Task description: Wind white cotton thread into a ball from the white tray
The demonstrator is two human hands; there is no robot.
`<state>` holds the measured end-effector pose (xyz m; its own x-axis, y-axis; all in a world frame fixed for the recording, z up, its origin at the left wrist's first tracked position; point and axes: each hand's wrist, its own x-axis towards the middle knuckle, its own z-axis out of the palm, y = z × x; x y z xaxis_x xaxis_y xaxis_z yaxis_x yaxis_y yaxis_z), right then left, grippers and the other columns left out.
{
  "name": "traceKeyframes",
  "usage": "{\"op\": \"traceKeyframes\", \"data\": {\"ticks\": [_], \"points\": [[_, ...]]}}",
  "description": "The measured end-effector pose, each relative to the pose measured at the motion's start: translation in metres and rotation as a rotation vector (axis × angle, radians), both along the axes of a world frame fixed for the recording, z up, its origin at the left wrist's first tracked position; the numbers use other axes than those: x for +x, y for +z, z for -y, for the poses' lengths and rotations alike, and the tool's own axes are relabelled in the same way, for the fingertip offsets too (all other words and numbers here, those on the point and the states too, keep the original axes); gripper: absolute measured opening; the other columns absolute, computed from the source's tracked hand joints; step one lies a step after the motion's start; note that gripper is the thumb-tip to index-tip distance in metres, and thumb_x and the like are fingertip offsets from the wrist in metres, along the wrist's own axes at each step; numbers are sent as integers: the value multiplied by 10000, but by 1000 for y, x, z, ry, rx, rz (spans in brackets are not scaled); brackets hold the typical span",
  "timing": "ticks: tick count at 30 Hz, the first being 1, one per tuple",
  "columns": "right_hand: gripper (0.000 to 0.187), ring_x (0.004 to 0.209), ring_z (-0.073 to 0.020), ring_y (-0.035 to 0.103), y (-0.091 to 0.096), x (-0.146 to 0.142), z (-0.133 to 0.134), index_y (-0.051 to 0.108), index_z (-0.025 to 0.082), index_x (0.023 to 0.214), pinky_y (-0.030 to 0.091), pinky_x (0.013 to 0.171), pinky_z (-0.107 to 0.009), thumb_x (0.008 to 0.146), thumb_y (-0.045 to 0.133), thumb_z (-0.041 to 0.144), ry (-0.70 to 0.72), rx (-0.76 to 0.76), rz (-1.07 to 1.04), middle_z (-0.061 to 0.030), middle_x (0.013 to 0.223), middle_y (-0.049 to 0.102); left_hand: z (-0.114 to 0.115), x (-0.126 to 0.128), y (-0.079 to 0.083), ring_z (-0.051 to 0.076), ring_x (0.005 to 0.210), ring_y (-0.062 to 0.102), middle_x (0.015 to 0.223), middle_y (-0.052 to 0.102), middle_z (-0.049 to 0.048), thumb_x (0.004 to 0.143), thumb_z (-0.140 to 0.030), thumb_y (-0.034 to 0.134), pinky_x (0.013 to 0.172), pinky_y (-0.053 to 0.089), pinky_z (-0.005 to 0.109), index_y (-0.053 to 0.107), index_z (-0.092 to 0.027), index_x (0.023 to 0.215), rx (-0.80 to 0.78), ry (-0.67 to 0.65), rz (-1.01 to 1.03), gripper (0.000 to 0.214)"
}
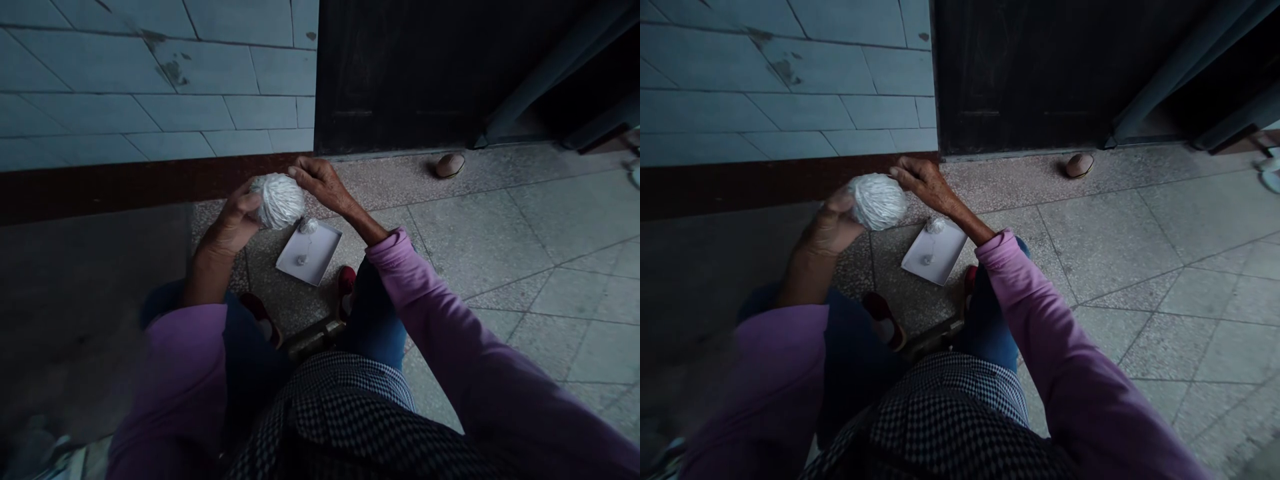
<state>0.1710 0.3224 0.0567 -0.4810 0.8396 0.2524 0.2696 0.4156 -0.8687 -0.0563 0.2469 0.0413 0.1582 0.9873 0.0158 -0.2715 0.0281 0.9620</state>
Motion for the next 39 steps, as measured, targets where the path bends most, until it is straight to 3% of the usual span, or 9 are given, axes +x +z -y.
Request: {"op": "traceKeyframes", "data": {"ticks": [5, 12, 15, 18, 22, 25, 29, 33, 39], "points": [[648, 998, -218, 566, 0, -11, 9, 491, 294, 886, 517, 982, -363, 1432, 523, 641, 29, -16, 110, -27, 922, 621, -4, -6, -6, 575, 1692, 701, 1409, 909, 229, 695, -797, 1089, 1384, 658, 762, 832, -261, 1296, 48, 77, 101, 845], [515, 1050, -235, 650, -3, -18, 19, 604, 270, 921, 500, 1039, -351, 1407, 628, 437, 149, -52, 235, -42, 936, 701, -15, -15, -6, 486, 1825, 542, 1501, 897, 120, 647, -857, 1082, 1505, 549, 688, 786, -312, 1129, 109, 229, 152, 785], [435, 1053, -234, 666, -8, -19, 25, 622, 251, 967, 506, 1073, -354, 1398, 624, 305, 264, -28, 274, -39, 997, 724, -25, -19, -13, 457, 1742, 606, 1449, 876, 106, 652, -858, 1112, 1459, 576, 650, 743, -303, 1124, 131, 279, 110, 817], [368, 1046, -224, 680, -11, -18, 29, 654, 222, 1018, 523, 1083, -362, 1380, 594, 208, 362, 21, 236, -38, 1045, 730, -37, -25, -27, 400, 1466, 729, 1292, 836, 75, 563, -840, 1206, 1331, 623, 596, 705, -286, 1184, 137, 365, -45, 971], [459, 1045, -245, 698, 1, -12, 28, 682, 230, 1003, 581, 1050, -383, 1403, 653, 453, 299, 11, 165, -48, 1008, 733, -44, -27, -40, 316, 1226, 702, 1179, 813, 33, 480, -875, 1241, 1215, 614, 504, 699, -272, 1161, 121, 421, -321, 1059], [608, 1120, -267, 711, 16, -5, 25, 698, 260, 942, 597, 1028, -402, 1384, 635, 672, 167, -19, 106, -71, 971, 756, -37, -22, -38, 323, 1162, 713, 1125, 838, 39, 586, -828, 1224, 1197, 619, 525, 760, -259, 1143, 66, 293, -389, 921], [743, 1240, -278, 700, 26, 1, 16, 612, 334, 770, 553, 1045, -443, 1324, 584, 829, 64, -43, 20, -83, 833, 730, -18, -9, -24, 411, 1315, 807, 1248, 915, 104, 765, -771, 1131, 1243, 651, 580, 844, -249, 1229, -16, 56, -257, 755], [744, 1186, -267, 658, 22, 1, 10, 503, 366, 754, 513, 1000, -448, 1279, 582, 887, 43, -41, 10, -70, 805, 676, -4, 0, -9, 524, 1476, 810, 1279, 940, 163, 727, -794, 1111, 1263, 689, 661, 874, -271, 1218, -42, -72, -141, 756], [685, 1079, -233, 593, 6, -5, 7, 462, 333, 832, 481, 972, -410, 1365, 484, 764, 21, -11, 81, -44, 901, 664, -2, -5, -5, 560, 1603, 756, 1337, 956, 183, 628, -856, 1104, 1345, 691, 694, 856, -280, 1098, 24, 38, 96, 784]]}}
